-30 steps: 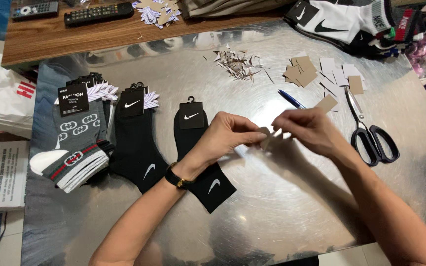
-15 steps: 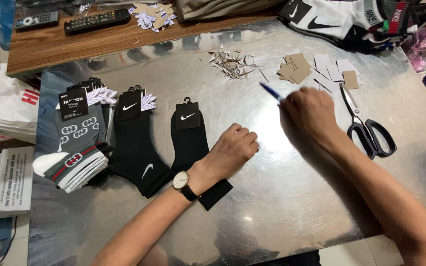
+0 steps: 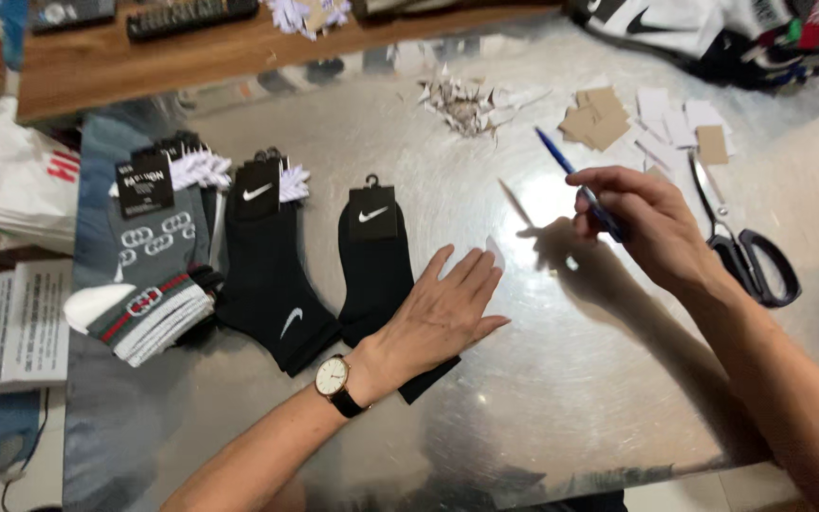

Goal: The person draws a leaf-like pattern on small pieces of paper using a blue pen, then cuts them out with scissors. The finished paper cutouts are attached to the tags of black socks. The process is repeated for multiple items.

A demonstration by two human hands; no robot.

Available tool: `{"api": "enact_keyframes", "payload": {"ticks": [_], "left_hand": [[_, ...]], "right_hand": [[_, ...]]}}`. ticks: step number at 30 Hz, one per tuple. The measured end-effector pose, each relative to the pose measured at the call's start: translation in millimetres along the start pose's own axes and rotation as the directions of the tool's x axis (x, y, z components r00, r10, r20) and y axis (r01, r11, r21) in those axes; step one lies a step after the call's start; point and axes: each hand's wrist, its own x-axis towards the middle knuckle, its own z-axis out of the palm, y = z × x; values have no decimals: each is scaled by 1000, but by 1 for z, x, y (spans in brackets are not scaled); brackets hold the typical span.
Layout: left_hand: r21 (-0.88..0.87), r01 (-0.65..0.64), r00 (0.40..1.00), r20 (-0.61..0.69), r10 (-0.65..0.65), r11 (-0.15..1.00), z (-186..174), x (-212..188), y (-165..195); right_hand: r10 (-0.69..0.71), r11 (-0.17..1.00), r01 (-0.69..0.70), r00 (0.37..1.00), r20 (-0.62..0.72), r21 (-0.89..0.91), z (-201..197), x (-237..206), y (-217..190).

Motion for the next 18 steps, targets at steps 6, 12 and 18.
{"api": "enact_keyframes", "payload": {"ticks": [6, 12, 18], "left_hand": [[-93, 49, 995, 94, -40, 994, 12, -12, -2], [-138, 75, 993, 100, -62, 988, 10, -10, -1], [-156, 88, 994, 80, -76, 984, 6, -8, -2]], "right_hand": [[-151, 896, 251, 948, 281, -365, -23, -20, 38], [-100, 991, 104, 993, -62, 79, -15, -18, 68], [134, 973, -143, 989, 62, 180, 31, -4, 27]]}}
